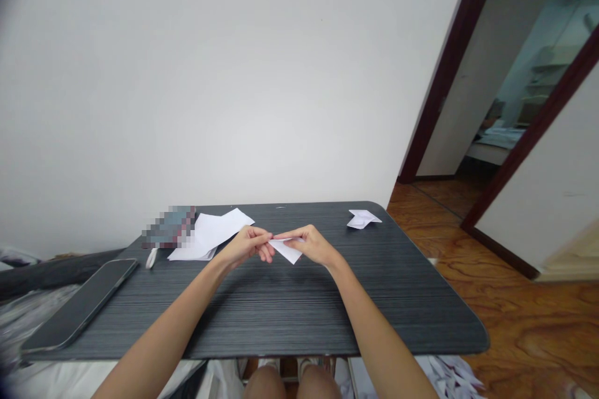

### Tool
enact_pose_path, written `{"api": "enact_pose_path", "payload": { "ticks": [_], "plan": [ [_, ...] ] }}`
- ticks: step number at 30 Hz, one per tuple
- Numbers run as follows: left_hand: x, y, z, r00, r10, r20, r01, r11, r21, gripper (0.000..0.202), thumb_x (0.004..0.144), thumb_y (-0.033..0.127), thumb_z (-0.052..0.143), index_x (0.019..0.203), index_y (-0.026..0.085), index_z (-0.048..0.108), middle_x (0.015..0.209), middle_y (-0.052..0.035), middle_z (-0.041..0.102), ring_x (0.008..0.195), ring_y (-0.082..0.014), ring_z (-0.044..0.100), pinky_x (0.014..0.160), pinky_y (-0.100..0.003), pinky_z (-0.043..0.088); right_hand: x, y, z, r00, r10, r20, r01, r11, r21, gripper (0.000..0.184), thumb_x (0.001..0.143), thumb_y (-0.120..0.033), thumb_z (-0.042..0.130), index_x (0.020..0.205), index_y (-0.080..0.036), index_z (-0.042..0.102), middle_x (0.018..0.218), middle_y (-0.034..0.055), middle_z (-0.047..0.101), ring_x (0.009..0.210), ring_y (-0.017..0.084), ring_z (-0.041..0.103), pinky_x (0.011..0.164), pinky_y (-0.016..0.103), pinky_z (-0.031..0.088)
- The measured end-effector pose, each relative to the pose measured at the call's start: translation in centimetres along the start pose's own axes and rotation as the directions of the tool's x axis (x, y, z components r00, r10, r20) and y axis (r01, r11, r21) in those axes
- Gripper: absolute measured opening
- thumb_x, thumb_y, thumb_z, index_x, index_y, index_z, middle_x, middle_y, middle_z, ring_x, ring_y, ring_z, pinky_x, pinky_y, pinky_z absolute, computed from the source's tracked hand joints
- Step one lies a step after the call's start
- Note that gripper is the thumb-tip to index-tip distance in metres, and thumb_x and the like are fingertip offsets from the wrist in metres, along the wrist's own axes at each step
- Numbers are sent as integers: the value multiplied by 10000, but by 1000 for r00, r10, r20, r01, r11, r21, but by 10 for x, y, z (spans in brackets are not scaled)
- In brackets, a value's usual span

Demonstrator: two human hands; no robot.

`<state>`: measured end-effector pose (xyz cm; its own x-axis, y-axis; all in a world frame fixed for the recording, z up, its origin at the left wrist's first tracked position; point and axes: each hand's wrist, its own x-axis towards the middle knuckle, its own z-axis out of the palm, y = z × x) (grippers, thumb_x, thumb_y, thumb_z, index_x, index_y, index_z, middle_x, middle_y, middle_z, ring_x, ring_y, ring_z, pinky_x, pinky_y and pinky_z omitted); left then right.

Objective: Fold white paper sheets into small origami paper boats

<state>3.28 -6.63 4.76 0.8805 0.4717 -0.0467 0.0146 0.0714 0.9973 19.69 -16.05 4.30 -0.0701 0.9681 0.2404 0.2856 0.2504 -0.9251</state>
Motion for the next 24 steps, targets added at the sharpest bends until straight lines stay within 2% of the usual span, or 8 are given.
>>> {"api": "enact_pose_path", "payload": {
  "ticks": [4,9,15,19,21,24],
  "plan": [
    [-2,2,-1,1000,2,8,-2,1000,-1,295,668,345,598,705,53,585,586,-85,636,500,-132,596,447,-189,429,0,-1,1,998,53,-16,-52,998,47,259,671,-205,505,870,-165,666,524,-5,577,447,75,442,413,184,358],
    [-3,6,0,1000,4,14,-5,999,47,312,666,342,598,754,42,599,591,-93,636,517,-137,602,470,-196,449,0,0,3,997,66,-34,-63,996,70,218,649,-189,506,772,-158,683,527,0,578,458,81,463,406,178,362],
    [-3,4,2,998,35,45,-39,994,101,297,678,348,581,696,51,587,545,-70,613,446,-128,576,421,-196,434,0,4,3,999,36,-34,-37,999,-7,207,652,-170,498,750,-150,679,578,8,602,501,91,485,446,185,369],
    [-2,2,4,996,77,49,-84,982,170,301,680,356,572,674,55,577,539,-67,607,436,-124,568,424,-203,435,-1,1,-1,999,-33,32,36,995,-96,211,681,-190,496,791,-155,673,712,31,640,621,122,530,549,217,400],
    [-3,2,5,994,105,37,-111,970,215,306,690,363,557,663,59,571,529,-63,601,434,-120,564,423,-199,431,-2,-1,-3,997,-52,49,56,995,-81,233,700,-222,498,859,-155,655,797,43,644,691,141,549,608,239,412],
    [-4,2,7,987,159,6,-153,936,317,313,721,372,513,674,69,570,534,-57,598,443,-114,563,422,-185,417,-2,-2,-2,1000,-23,-16,23,1000,-21,341,705,-286,525,1013,-151,582,821,50,645,705,154,570,623,259,425]
  ]
}}
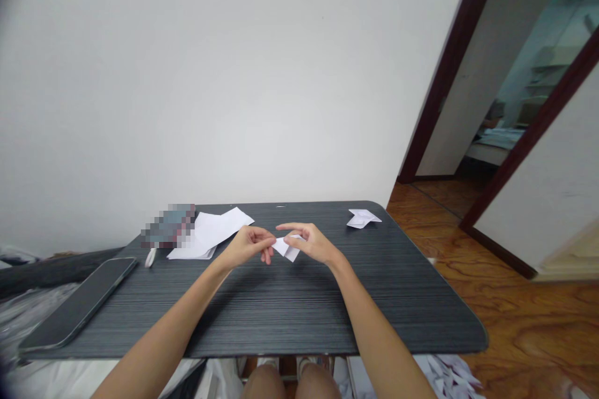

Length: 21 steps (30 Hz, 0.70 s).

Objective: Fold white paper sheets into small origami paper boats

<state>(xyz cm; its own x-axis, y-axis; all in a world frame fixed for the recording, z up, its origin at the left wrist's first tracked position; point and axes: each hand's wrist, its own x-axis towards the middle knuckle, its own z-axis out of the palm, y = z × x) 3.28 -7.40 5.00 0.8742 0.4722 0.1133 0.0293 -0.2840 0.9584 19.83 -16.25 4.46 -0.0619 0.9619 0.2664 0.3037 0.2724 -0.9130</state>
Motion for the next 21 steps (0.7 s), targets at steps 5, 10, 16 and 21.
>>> {"api": "enact_pose_path", "payload": {
  "ticks": [5,10,16,21],
  "plan": [
    [-2,0,3,992,125,-22,-115,961,253,305,779,346,427,766,94,599,597,-54,615,493,-113,576,472,-185,418,4,8,4,996,42,-83,-45,998,-36,247,676,-340,561,767,-130,654,631,45,643,606,158,571,565,255,427],
    [-3,-1,3,939,343,5,-281,761,585,284,813,283,378,780,135,618,592,-35,601,560,-108,554,576,-196,404,6,12,4,992,27,-125,-30,999,-24,225,645,-322,594,728,-125,663,673,48,650,626,158,570,582,255,422],
    [-3,-2,5,921,389,23,-304,681,667,283,824,258,355,793,136,609,609,-40,596,578,-112,539,576,-201,391,7,11,6,988,12,-154,-25,996,-80,230,686,-331,554,682,-131,666,655,45,653,612,151,563,571,245,407],
    [-1,-2,3,966,257,-26,-231,904,361,279,818,280,369,774,110,587,625,-42,607,538,-107,566,555,-206,424,6,8,3,994,71,-85,-70,997,10,305,721,-392,499,720,-121,640,634,55,652,567,150,573,514,242,415]
  ]
}}
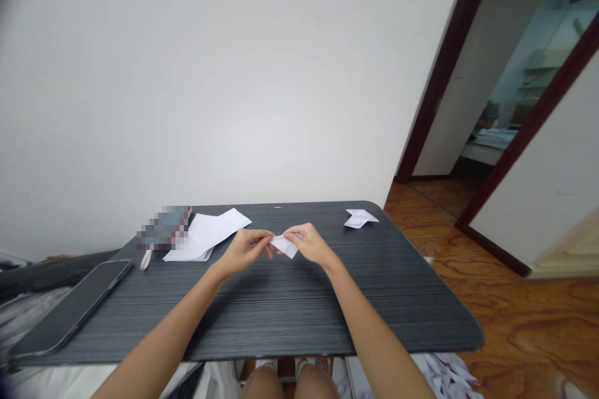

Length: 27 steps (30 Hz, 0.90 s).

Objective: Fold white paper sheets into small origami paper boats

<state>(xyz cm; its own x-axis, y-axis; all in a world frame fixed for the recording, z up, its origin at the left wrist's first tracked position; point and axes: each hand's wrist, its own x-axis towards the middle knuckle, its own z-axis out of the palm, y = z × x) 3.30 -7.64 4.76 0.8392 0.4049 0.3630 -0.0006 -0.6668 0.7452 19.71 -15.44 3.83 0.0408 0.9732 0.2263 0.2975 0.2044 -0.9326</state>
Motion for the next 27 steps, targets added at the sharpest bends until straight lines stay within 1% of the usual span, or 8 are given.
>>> {"api": "enact_pose_path", "payload": {
  "ticks": [3,6,9,12,15,21,25,27],
  "plan": [
    [2,-3,-7,998,-52,-39,42,973,-226,287,811,298,387,858,76,564,656,-62,601,532,-117,569,514,-218,422,-1,0,-4,998,57,35,-62,986,153,350,723,-434,483,767,-108,602,621,64,650,565,165,598,519,256,438],
    [4,-6,-12,998,-25,-64,3,946,-324,300,783,291,451,979,81,539,795,-87,604,616,-118,562,580,-241,439,-1,3,-6,998,64,17,-66,961,270,351,727,-433,484,804,-102,570,649,72,644,559,161,605,531,258,445],
    [6,-9,-9,999,4,-55,-20,954,-300,309,739,285,521,993,114,561,863,-84,595,698,-123,541,592,-225,438,0,7,0,999,37,24,-43,948,316,301,726,-401,503,806,-115,550,641,47,618,498,127,576,493,236,427],
    [7,-12,-3,989,-20,-148,-22,960,-279,269,727,310,528,886,112,616,859,-86,600,684,-126,533,551,-213,437,3,9,9,999,7,-41,6,950,313,241,689,-352,558,824,-159,511,643,-4,573,465,95,528,430,205,393],
    [8,-15,0,972,-79,-223,12,958,-288,248,691,310,568,818,108,636,811,-75,625,615,-110,531,567,-226,449,5,9,14,992,-22,-125,52,969,243,211,651,-311,593,787,-178,501,653,-31,530,472,69,478,405,180,361],
    [10,-18,2,950,-184,-253,98,943,-319,250,652,321,595,753,100,648,721,-60,654,531,-108,543,554,-236,462,7,13,16,989,7,-149,20,983,181,279,612,-305,606,846,-173,532,768,-3,550,553,88,499,453,202,380],
    [9,-21,3,942,-197,-272,106,942,-318,238,635,320,611,724,102,647,655,-46,652,525,-118,559,545,-232,464,8,17,16,987,5,-159,23,984,178,239,609,-304,616,783,-151,559,735,8,569,606,108,529,526,219,391],
    [9,-22,4,941,-200,-273,106,941,-322,229,629,318,617,710,105,643,646,-43,652,527,-122,566,544,-232,468,8,18,16,987,0,-161,32,980,195,237,599,-306,629,758,-145,557,747,13,572,601,106,533,522,217,384]
  ]
}}
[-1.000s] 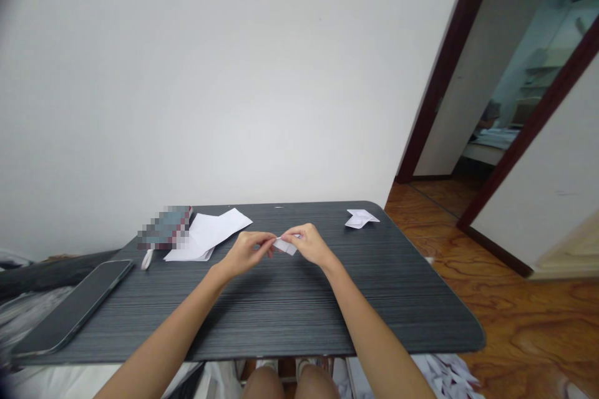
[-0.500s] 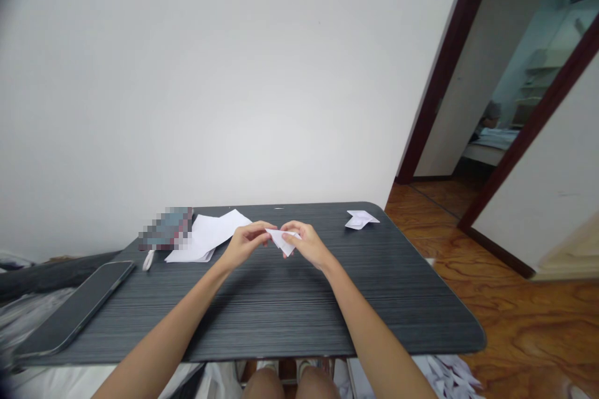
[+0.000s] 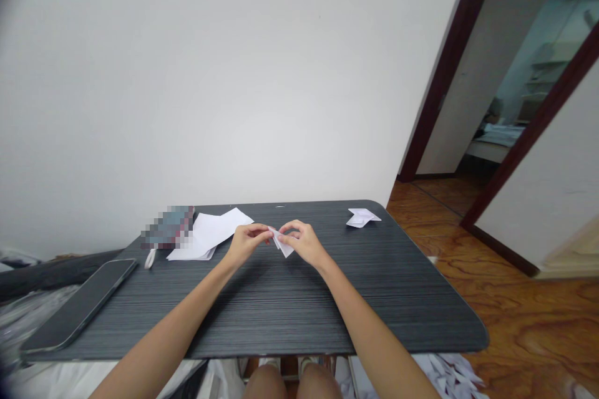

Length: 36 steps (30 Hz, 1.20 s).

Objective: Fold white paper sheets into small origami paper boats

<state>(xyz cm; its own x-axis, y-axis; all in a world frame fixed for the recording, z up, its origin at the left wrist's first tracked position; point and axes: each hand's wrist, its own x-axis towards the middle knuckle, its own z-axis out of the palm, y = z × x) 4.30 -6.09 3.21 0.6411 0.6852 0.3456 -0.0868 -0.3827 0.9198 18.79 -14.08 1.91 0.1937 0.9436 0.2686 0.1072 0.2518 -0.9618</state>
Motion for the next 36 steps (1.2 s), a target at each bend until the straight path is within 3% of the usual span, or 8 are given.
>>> {"api": "enact_pose_path", "payload": {
  "ticks": [12,18,24,27,29,31,33,36],
  "plan": [
    [1,-3,4,997,-65,-30,64,997,-48,240,611,340,625,652,104,622,574,-41,636,552,-146,588,552,-251,477,-2,3,1,992,111,60,-116,989,93,313,620,-390,617,814,-154,550,663,23,609,638,145,572,576,259,414],
    [1,-7,5,993,-108,54,110,994,-29,264,626,347,614,689,90,600,591,-47,623,557,-133,571,547,-238,449,-2,4,-1,972,203,119,-219,966,141,342,564,-397,656,762,-146,534,655,7,579,558,106,521,527,231,374],
    [3,-20,5,994,-57,88,40,982,187,256,671,362,559,681,108,528,635,-19,577,566,-101,528,523,-202,403,1,3,-2,992,116,55,-113,992,-58,245,581,-328,631,682,-140,512,603,-23,514,550,80,465,532,210,345],
    [0,-25,6,996,-31,81,-2,922,386,239,688,323,545,825,130,521,603,16,542,532,-96,502,530,-214,400,1,11,-2,997,67,29,-58,968,-244,171,624,-259,578,736,-157,500,562,-42,495,491,73,429,486,203,317],
    [-2,-25,7,991,25,131,-88,858,506,259,700,277,534,923,149,507,674,6,545,563,-101,503,572,-235,413,1,19,-2,1000,19,15,-11,911,-412,145,647,-207,531,785,-175,498,536,-56,482,462,72,405,469,201,288],
    [-5,-23,6,959,103,263,-242,778,580,237,716,256,520,934,163,525,848,-40,546,707,-128,526,676,-268,420,0,25,-2,1000,-25,5,24,826,-563,126,659,-170,496,784,-184,509,527,-59,475,472,75,406,490,205,278],
    [-6,-20,4,889,147,434,-404,698,590,239,727,287,520,935,174,551,1007,-71,507,883,-168,503,790,-296,391,1,29,-1,999,-50,-6,33,742,-670,99,671,-154,477,754,-181,523,541,-52,484,513,82,431,551,220,283],
    [-7,-16,0,801,136,583,-531,611,587,342,728,365,519,1014,179,535,1073,-84,486,966,-197,472,842,-312,365,3,31,-1,997,-65,-30,19,643,-765,79,700,-179,473,738,-180,543,590,-37,509,588,99,465,642,261,267]
  ]
}}
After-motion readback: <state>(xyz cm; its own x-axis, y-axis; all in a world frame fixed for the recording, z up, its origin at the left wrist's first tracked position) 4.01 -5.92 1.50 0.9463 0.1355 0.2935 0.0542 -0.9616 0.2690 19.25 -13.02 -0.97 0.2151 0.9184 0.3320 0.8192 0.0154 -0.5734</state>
